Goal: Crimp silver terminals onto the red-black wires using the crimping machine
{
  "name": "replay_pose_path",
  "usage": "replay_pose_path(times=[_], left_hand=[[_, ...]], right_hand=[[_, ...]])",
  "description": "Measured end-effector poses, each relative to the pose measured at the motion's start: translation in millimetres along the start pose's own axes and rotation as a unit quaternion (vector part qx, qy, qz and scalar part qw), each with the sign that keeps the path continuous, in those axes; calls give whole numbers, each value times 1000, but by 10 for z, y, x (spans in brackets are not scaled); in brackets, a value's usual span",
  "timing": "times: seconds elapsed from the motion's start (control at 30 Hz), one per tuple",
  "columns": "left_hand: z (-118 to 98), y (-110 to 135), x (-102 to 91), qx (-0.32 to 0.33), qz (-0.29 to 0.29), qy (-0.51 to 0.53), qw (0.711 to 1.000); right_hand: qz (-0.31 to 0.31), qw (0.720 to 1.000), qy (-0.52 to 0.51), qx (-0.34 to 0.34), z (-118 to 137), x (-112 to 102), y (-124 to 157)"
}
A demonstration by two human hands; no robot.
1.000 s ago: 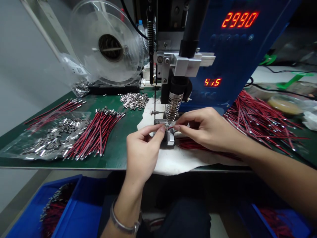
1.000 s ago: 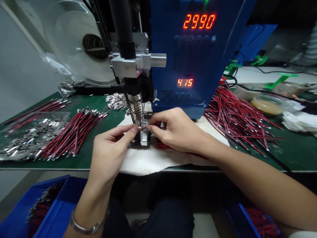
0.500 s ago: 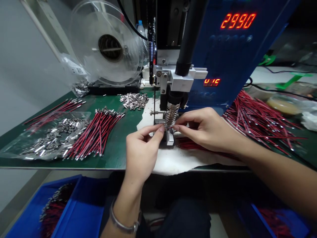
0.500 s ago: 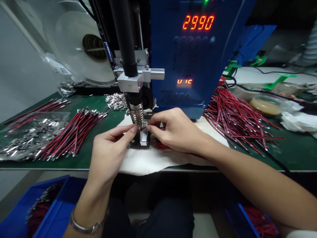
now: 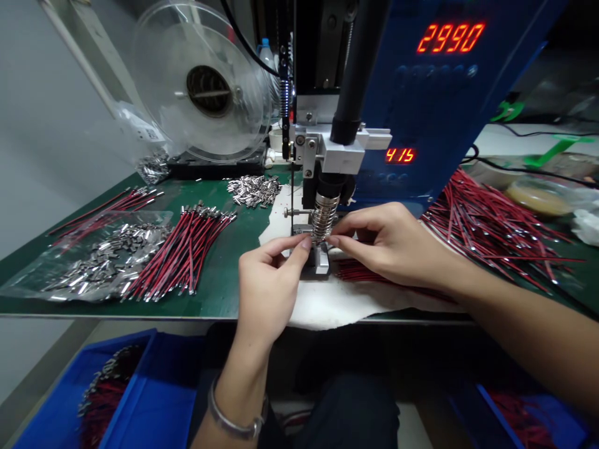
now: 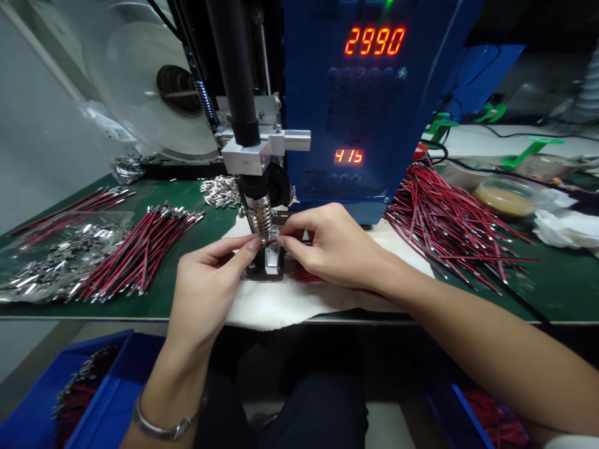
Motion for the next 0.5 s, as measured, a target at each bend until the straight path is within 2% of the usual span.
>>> replay_pose_path(times=[0.5], left_hand=[[1,-1,23,-6,4,0,1000]], right_hand=[[-4,1000,4,-5,1,5,-1]])
Point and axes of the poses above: each hand's wrist, its own y-axis away from the middle knuckle, its own x-axis out of the palm, z = x × y, the point moved 8 cm from there along -y, towards the middle knuckle, and after that the axes turned 7 degrees about x, right-handed, at the moved point
